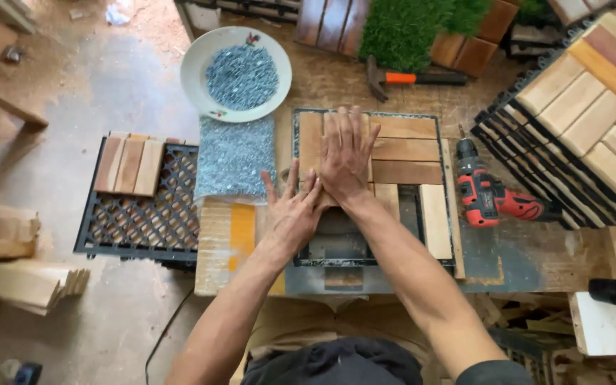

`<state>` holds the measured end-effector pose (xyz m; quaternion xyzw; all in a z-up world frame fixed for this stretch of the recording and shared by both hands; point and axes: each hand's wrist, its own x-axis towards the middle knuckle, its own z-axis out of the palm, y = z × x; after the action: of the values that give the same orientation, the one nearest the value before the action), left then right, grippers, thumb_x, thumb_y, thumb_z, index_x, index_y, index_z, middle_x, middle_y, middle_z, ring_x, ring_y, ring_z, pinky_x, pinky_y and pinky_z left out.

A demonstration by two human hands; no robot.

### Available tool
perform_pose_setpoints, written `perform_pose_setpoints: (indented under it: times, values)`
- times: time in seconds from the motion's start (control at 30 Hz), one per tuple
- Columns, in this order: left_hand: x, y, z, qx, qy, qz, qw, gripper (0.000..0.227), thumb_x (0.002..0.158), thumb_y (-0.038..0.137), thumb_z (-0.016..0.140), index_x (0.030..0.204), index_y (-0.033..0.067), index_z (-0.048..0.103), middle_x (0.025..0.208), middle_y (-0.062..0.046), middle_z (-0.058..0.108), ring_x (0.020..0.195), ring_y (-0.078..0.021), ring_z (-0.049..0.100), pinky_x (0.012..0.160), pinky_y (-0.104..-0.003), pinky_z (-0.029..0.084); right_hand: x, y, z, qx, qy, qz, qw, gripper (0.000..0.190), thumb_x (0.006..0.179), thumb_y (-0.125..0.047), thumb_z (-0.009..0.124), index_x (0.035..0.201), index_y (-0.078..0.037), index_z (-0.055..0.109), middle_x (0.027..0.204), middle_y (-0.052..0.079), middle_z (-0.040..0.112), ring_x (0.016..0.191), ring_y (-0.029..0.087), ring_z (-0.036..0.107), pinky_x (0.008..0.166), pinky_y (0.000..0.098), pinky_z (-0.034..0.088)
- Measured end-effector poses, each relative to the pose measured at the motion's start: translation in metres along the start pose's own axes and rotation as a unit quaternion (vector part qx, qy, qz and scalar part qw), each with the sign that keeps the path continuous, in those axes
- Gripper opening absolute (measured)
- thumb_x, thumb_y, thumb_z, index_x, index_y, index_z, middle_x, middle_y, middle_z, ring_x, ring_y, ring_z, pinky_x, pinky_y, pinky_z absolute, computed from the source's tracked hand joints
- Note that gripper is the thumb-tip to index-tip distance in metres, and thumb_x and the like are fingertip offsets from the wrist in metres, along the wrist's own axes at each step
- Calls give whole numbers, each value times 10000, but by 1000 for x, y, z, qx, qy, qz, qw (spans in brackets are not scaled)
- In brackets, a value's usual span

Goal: Assembling wooden deck tiles by placing wood slats into a plastic grid and securing them with screws using a power drill.

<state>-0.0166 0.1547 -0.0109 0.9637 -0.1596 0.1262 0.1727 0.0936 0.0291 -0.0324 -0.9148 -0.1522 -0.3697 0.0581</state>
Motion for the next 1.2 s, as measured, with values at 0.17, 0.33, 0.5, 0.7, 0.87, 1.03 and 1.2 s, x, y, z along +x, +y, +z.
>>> perform_pose_setpoints:
  times: [0.17, 0.33, 0.5, 0.7, 0.87, 1.03, 1.2]
  values:
    - [-1, 1, 2, -17, 23, -22, 999, 564, 1019, 479, 471, 1420, 105, 605, 1508, -100, 566, 1546, -370, 272, 1168, -797, 39, -1, 8, 12, 53, -22, 1, 998, 446, 1109, -325, 476, 1482, -93, 556, 1529, 199, 507, 1488, 401, 377, 1204, 620, 179]
    - [-30, 6, -2, -14, 92, -26, 995, 593, 841, 312, 738, 1348, 22, 637, 1427, -200, 615, 1355, -373, 553, 1119, -816, 205, 20, -23, 12, 146, -35, -20, 989, 450, 1084, -289, 571, 1471, -59, 563, 1559, 205, 465, 1497, 421, 346, 1201, 589, 225]
    - [-85, -24, -74, -212, 223, -71, 949, 236, 993, 188, 664, 1180, 49, 703, 1201, -106, 724, 1066, -279, 689, 1022, -439, 502, 64, -127, -15, 318, -103, -132, 933, 359, 1054, -136, 602, 1387, -7, 575, 1505, 229, 505, 1471, 446, 388, 1230, 556, 301]
    - [-116, -156, -80, -182, 433, -378, 798, 161, 901, 168, 777, 1061, 169, 796, 998, -48, 800, 964, -232, 766, 871, -353, 588, 64, -231, 72, 395, -255, -183, 864, 437, 939, -253, 694, 1349, -109, 646, 1340, 176, 626, 1323, 398, 570, 1125, 509, 440]
    - [-136, -273, 48, -411, 329, -584, 618, 584, 910, 223, 762, 1404, -17, 564, 1352, -262, 635, 1250, -331, 633, 1060, -421, 528, 45, -274, 192, 319, -493, -137, 798, 635, 917, -379, 649, 1502, -177, 508, 1493, 130, 535, 1332, 359, 569, 1096, 501, 473]
    - [-113, -287, 77, -507, 348, -586, 527, 825, 922, 136, 745, 1576, -75, 288, 1587, -380, 285, 1490, -443, 278, 1268, -535, 242, 55, -308, 232, 326, -430, -175, 824, 687, 846, -167, 634, 1484, 36, 479, 1273, 357, 633, 1166, 500, 648, 1022, 556, 508]
    - [-88, -290, 69, -542, 342, -580, 503, 920, 932, 136, 700, 1640, 17, 124, 1647, -319, 149, 1541, -374, 157, 1303, -476, 139, 75, -329, 246, 320, -668, -82, 667, 1047, 800, -306, 671, 1676, -204, 106, 1592, 310, 317, 1491, 459, 324, 1266, 544, 241]
